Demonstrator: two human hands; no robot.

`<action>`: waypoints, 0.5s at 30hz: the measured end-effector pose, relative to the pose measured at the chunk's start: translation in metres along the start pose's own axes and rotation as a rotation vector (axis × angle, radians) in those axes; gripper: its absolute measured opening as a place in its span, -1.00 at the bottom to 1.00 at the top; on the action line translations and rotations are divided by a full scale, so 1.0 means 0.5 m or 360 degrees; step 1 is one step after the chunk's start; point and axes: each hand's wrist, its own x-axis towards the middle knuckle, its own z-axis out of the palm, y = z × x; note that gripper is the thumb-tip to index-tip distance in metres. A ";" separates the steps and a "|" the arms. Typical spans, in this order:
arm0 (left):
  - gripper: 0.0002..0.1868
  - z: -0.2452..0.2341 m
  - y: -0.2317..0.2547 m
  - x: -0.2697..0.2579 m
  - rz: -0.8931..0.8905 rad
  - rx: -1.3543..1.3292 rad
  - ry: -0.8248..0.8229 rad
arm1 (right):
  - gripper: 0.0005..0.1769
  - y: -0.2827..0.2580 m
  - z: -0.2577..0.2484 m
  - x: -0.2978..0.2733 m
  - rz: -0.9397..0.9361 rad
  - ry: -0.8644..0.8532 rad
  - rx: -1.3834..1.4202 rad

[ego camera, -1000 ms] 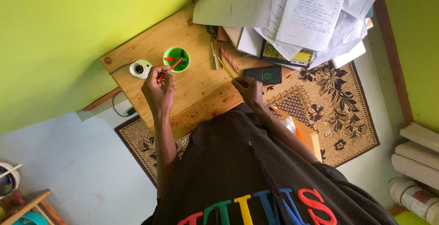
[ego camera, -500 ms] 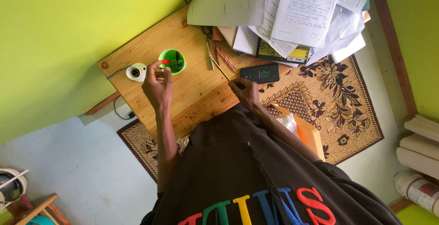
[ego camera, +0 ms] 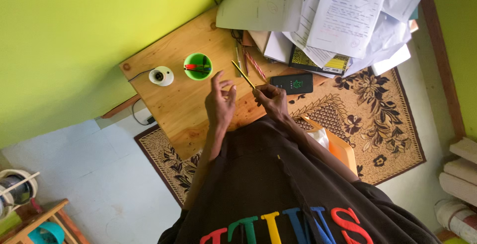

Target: The person organizes a cluttered desk by sorting through stacks of papers, notebooks, and folders. They move items aside, place a laptop on the floor, and arrange pens into a green cup.

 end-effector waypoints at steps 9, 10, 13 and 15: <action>-0.69 -0.001 0.029 -0.002 0.0272 0.0035 -0.0177 | -0.71 -0.045 0.011 -0.017 0.0051 -0.0106 -0.0061; -0.73 0.014 0.012 -0.001 0.0115 -0.0241 -0.0196 | -0.72 -0.044 0.010 -0.012 0.0029 -0.0129 -0.0091; -0.77 0.033 -0.029 -0.011 -0.0097 -0.0557 -0.0020 | -0.73 -0.026 0.010 -0.007 -0.0003 -0.0202 -0.0212; -0.66 0.027 -0.030 -0.005 -0.0156 -0.0593 0.0160 | -0.73 -0.011 0.012 -0.002 -0.0010 -0.0236 -0.0333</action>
